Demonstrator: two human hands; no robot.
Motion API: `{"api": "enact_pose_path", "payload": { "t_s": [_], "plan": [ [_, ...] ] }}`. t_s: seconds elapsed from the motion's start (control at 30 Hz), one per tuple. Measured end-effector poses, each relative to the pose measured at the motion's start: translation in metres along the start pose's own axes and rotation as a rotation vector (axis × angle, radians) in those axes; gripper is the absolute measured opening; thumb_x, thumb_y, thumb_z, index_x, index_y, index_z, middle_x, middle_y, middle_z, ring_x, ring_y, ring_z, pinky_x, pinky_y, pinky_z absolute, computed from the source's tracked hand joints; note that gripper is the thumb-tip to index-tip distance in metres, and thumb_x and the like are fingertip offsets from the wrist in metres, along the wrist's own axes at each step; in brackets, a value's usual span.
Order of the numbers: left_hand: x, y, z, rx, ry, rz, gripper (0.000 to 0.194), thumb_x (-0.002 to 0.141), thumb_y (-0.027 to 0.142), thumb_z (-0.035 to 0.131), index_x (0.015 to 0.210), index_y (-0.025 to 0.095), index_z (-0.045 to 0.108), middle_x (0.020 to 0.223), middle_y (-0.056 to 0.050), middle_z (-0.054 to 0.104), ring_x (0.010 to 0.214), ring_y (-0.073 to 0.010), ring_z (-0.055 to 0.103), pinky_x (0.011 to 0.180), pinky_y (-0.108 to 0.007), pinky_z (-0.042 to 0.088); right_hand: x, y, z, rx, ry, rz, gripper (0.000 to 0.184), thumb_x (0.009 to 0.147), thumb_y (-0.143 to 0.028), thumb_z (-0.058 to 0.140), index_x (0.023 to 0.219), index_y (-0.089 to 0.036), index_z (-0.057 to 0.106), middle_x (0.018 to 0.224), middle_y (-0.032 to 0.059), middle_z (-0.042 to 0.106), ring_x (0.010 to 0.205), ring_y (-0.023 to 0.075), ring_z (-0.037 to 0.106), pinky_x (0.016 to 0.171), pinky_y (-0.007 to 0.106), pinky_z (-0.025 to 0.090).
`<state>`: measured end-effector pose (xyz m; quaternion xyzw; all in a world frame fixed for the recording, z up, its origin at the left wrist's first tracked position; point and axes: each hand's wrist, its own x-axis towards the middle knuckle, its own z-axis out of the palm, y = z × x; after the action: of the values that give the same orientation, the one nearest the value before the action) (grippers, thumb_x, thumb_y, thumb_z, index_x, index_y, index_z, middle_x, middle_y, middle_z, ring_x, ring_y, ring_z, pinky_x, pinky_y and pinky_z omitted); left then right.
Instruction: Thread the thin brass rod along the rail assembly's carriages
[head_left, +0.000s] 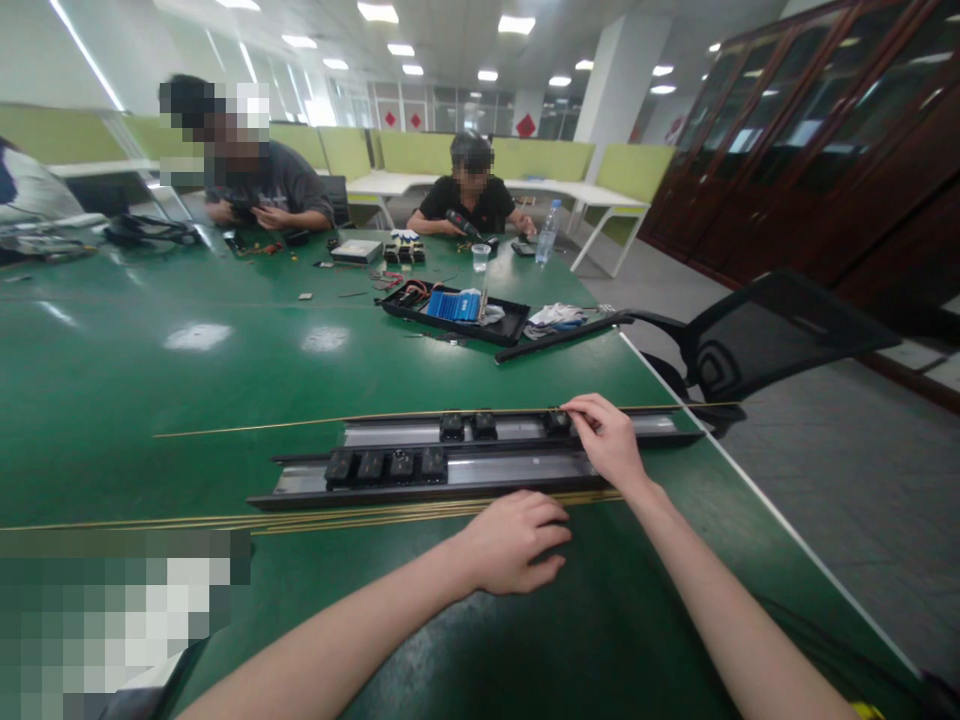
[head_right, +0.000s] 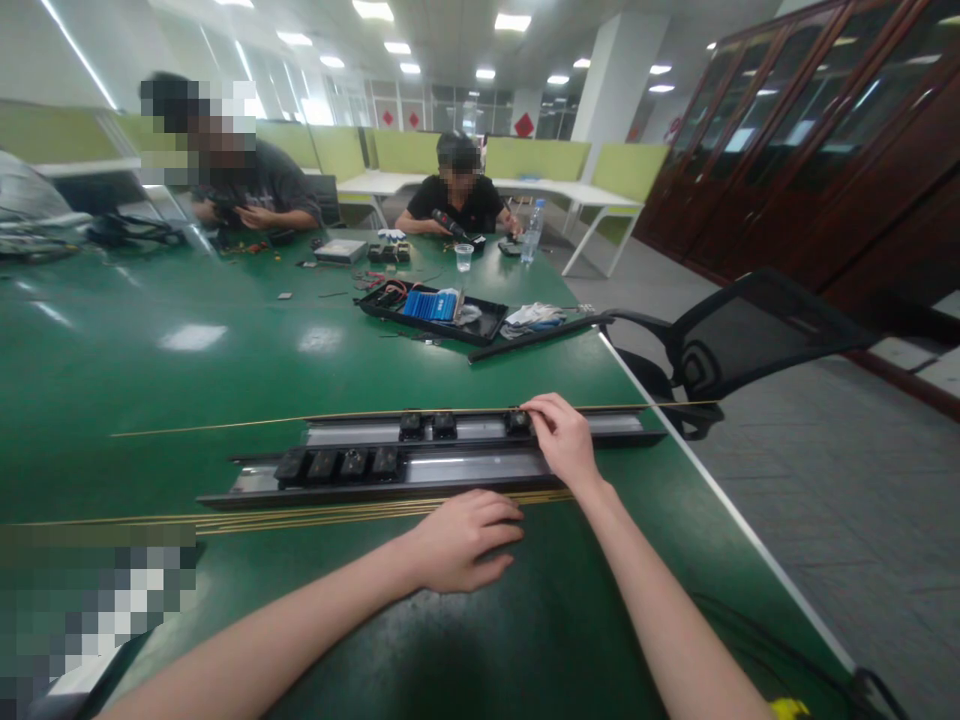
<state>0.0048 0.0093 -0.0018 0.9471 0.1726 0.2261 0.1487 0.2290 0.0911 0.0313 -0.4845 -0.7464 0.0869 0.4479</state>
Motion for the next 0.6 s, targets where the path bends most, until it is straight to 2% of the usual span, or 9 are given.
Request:
{"api": "enact_pose_path", "payload": {
  "t_s": [0.6],
  "plan": [
    [0.0004, 0.0006, -0.0022, 0.002, -0.005, -0.006, 0.032, 0.097, 0.034, 0.056, 0.12, 0.016, 0.067, 0.13, -0.01, 0.066, 0.123, -0.0251, 0.06, 0.109, -0.039, 0.047, -0.0023, 0.0037, 0.0036, 0.031, 0.038, 0.012, 0.02, 0.098, -0.027, 0.055, 0.096, -0.022, 0.074, 0.101, 0.0062, 0.069, 0.085, 0.0182, 0.065, 0.069, 0.031, 0.051]
  ]
}}
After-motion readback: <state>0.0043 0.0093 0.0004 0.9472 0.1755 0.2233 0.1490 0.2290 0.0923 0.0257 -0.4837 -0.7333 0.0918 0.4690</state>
